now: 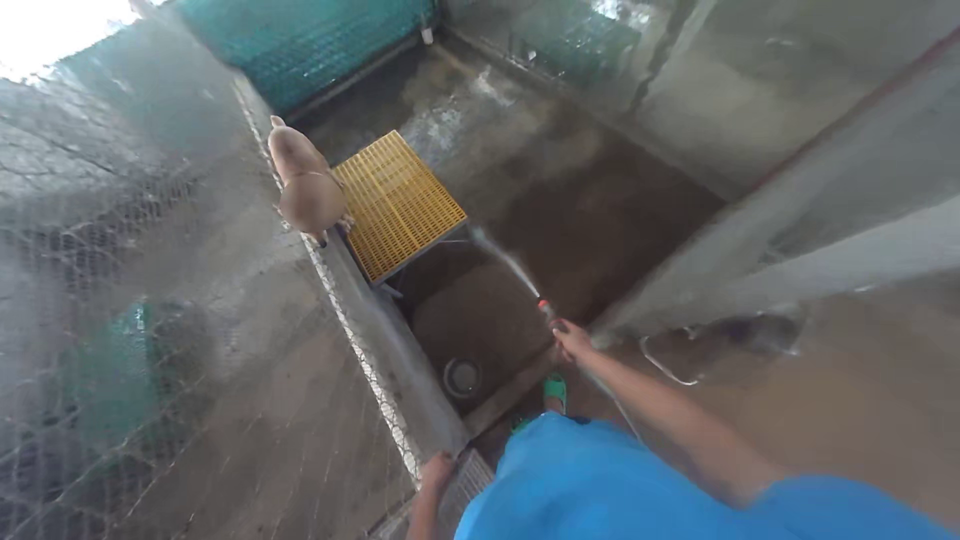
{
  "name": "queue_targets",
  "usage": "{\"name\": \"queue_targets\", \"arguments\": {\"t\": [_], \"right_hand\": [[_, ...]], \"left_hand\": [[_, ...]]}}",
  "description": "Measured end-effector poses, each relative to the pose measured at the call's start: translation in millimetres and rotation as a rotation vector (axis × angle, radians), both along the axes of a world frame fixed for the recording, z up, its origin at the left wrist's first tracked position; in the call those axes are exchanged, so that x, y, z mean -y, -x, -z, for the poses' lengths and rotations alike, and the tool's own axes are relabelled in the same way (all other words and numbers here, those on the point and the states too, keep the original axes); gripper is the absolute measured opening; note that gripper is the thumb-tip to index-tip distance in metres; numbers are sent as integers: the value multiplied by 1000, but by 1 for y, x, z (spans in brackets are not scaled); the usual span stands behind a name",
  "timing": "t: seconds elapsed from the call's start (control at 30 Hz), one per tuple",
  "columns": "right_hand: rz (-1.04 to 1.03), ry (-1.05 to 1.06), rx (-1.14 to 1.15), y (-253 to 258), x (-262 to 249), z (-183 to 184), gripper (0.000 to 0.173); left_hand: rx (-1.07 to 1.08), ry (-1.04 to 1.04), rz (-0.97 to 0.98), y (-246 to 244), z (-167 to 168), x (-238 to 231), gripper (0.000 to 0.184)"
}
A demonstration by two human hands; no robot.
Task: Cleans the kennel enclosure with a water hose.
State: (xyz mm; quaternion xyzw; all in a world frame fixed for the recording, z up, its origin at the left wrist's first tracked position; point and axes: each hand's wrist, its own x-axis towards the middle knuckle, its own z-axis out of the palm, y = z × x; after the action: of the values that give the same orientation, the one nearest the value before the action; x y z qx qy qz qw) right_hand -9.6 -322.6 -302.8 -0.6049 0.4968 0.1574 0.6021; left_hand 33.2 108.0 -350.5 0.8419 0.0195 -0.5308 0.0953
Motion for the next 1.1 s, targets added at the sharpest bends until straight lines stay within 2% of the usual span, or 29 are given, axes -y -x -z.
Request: {"name": "queue_targets", "arguments": {"t": [0.13,0.23,0.37,0.43,0.63,0.77,0.93,1.1], "right_hand": [[121,63,22,-25,34,-3,45],[110,40,36,-36,41,-4,43],[-44,-43,40,-46,38,-15,40],[-73,-52,67,-49,41,-21,41],[105,8,100,-61,69,-20,42],[117,27,113,-64,75,-23,42],[94,-63,149,-65,70,-35,46],[145,-66,190,-74,71,-40,52]], "left_hand": [[-21,48,-8,19,-1,36,42],[-47,128,0,37,-8,66,41],[-10,203,87,58,40,65,41],[-16,191,72,60,48,64,42],[-13,102,-42,41,23,60,39],[4,76,-98,20,3,68,40],[42,95,-150,14,3,89,40],[33,150,-60,28,10,110,44]]}}
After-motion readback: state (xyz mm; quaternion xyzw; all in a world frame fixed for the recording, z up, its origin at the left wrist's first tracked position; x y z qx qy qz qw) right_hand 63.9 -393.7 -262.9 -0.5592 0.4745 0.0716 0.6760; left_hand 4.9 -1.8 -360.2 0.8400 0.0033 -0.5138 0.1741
